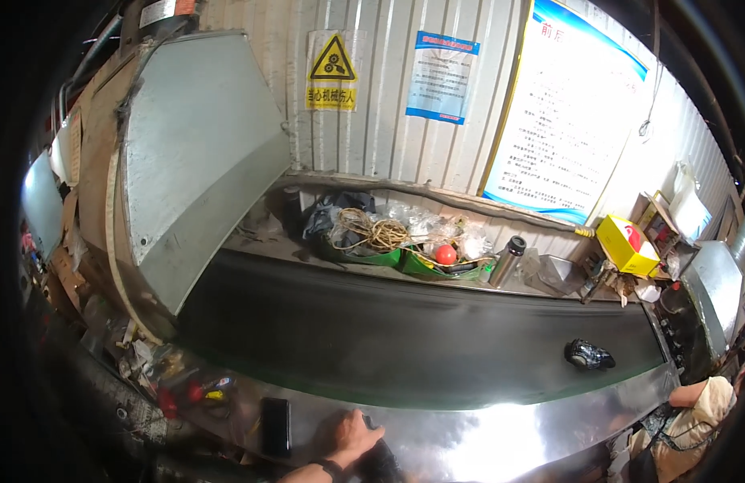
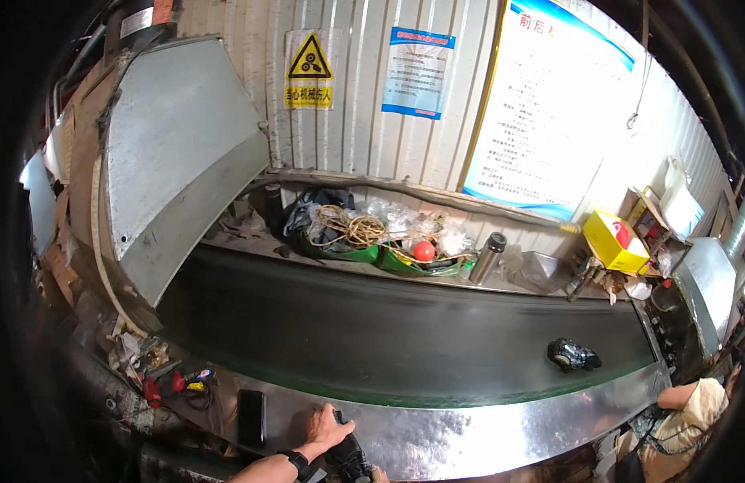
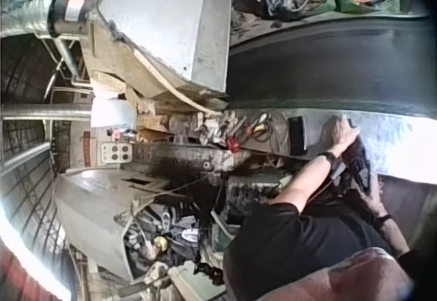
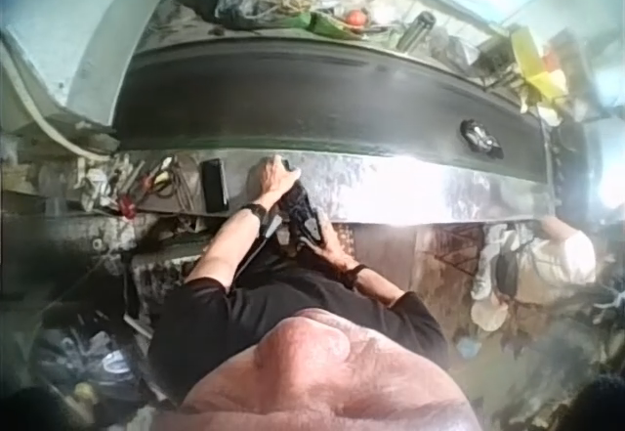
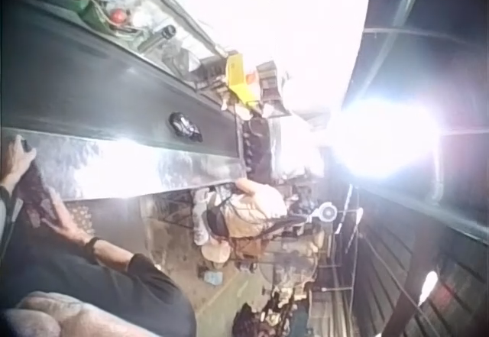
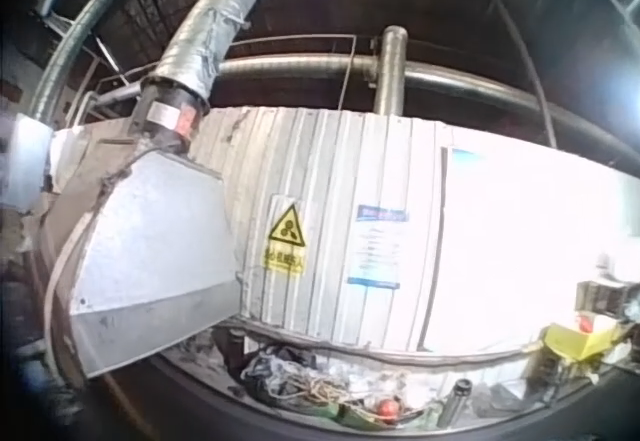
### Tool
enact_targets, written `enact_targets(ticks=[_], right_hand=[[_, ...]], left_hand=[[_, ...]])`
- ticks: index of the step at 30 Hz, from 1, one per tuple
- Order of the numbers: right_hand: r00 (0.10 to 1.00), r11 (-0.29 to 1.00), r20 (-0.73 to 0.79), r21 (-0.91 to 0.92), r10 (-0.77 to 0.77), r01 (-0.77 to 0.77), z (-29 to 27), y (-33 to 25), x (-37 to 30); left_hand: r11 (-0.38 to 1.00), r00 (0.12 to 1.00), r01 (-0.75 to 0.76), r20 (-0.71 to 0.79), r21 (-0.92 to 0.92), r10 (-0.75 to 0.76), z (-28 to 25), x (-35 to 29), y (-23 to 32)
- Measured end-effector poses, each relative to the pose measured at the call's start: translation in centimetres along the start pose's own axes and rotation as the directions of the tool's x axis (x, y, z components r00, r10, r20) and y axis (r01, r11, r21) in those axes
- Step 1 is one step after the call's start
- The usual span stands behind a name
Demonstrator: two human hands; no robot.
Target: Operate a shoe lasting machine to shape the upper of the shoe and attach it to the sole.
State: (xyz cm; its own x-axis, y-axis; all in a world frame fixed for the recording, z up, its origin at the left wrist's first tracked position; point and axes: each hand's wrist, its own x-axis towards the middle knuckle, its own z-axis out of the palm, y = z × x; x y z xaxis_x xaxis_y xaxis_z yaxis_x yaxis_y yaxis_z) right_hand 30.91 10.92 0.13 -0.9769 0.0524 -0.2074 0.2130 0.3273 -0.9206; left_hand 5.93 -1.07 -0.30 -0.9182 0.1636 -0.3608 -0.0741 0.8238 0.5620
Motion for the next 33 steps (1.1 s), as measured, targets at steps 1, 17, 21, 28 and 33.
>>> enact_targets(ticks=[1,17,21,28,33], right_hand=[[1.000,1.000,0.015,0.002,-0.005,0.005,0.3,0.2,0.1],[0.571,0.574,0.815,0.423,0.097,-0.701,0.7,-16.8,7.4],[0.525,0.622,0.839,0.338,0.141,-0.707,8.8,-16.2,6.7],[0.624,0.905,0.747,0.400,-0.229,-0.146,21.3,-27.8,-5.5],[0.499,0.934,0.849,0.302,-0.174,-0.188,30.5,-30.7,-13.1]], left_hand=[[1.000,0.999,0.013,-0.042,-0.026,-0.014,0.1,0.1,-0.1],[0.899,0.842,0.049,-0.466,-0.435,-0.271,-14.0,-14.8,-6.5],[0.925,0.595,-0.099,-0.767,-0.368,-0.241,-18.3,-22.1,-11.5],[0.926,0.169,0.049,-0.911,-0.374,-0.377,-24.6,-42.0,-21.6],[0.564,0.155,-0.317,-0.628,-0.763,-0.763,-26.7,-55.3,-29.4]])
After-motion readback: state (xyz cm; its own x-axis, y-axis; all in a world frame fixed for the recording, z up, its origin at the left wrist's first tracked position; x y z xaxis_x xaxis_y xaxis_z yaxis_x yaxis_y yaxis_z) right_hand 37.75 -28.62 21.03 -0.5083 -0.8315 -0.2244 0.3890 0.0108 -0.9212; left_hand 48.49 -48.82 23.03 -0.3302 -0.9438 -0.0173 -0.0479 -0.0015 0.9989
